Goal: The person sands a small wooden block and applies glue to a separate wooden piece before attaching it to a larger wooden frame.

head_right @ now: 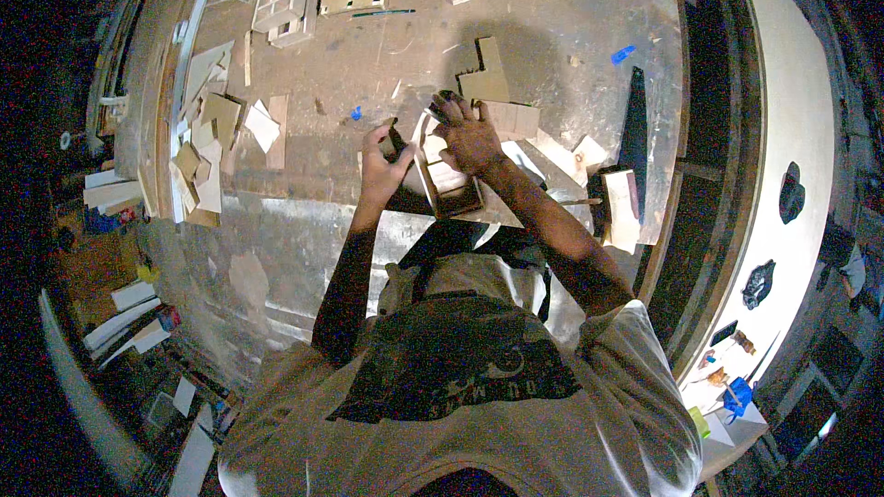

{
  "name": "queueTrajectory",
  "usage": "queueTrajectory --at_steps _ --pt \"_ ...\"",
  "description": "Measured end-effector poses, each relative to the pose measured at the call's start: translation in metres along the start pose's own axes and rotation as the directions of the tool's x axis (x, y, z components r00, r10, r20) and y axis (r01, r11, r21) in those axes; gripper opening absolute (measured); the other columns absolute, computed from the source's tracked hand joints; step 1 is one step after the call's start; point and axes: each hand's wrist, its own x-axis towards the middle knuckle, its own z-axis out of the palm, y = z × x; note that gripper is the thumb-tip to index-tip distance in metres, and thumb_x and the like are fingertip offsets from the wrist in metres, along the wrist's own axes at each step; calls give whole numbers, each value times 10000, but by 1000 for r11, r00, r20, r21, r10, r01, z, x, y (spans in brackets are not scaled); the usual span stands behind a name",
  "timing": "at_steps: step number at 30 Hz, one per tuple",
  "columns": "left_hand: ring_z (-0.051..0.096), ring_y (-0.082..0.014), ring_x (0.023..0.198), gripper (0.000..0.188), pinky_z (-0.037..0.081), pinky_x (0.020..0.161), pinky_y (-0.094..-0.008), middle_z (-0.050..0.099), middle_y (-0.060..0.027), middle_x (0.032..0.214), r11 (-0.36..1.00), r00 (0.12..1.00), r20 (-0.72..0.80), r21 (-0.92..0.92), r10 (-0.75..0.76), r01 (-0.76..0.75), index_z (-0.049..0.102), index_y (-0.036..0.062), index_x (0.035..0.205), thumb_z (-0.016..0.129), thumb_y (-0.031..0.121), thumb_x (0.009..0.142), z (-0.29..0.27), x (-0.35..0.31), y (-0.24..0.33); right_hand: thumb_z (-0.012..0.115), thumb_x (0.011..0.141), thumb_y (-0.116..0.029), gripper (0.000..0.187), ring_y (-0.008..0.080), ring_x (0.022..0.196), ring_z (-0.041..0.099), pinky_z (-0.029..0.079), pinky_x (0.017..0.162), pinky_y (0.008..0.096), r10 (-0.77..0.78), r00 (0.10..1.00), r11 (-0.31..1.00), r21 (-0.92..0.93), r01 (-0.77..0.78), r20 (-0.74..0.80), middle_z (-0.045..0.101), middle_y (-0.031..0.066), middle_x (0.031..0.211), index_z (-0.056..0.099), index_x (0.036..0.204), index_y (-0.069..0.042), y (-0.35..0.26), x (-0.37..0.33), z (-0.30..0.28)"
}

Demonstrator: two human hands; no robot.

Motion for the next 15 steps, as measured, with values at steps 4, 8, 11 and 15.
queueTrajectory --at_steps 4,8,11,15 --pt "515 -343 1106 693 417 955 -435 527 -214 1186 976 998 1 206 66 -65 485 -17 1209 835 281 691 18 4 -3 743 690 -286 431 315 1404 249 296 1054 603 -4 1000 1000 -13 4 24 302 92 1522 690 1104 -176 -1 2 -2" --pt "500 -391 1123 799 399 973 -477 499 -244 1225 929 996 10 362 -90 80 456 -17 1245 844 329 638 27 5 5 737 708 -297 424 294 1406 245 274 1070 583 13 998 999 -39 -11 55 294 81 1524 683 1107 -163 -2 4 -1" --pt "470 -389 1164 767 375 975 -527 502 -222 1213 902 982 23 401 -186 162 434 21 1282 761 297 645 28 7 17 724 718 -292 412 293 1402 253 272 1074 578 24 998 997 -77 -20 50 297 79 1524 684 1107 -164 -2 4 2" --pt "453 -382 1193 761 354 993 -524 492 -211 1234 861 968 0 457 -250 222 420 29 1293 743 270 648 27 7 36 734 695 -261 398 317 1395 259 314 1038 591 2 1000 999 -52 -1 18 284 101 1530 698 1075 -150 -1 4 5"
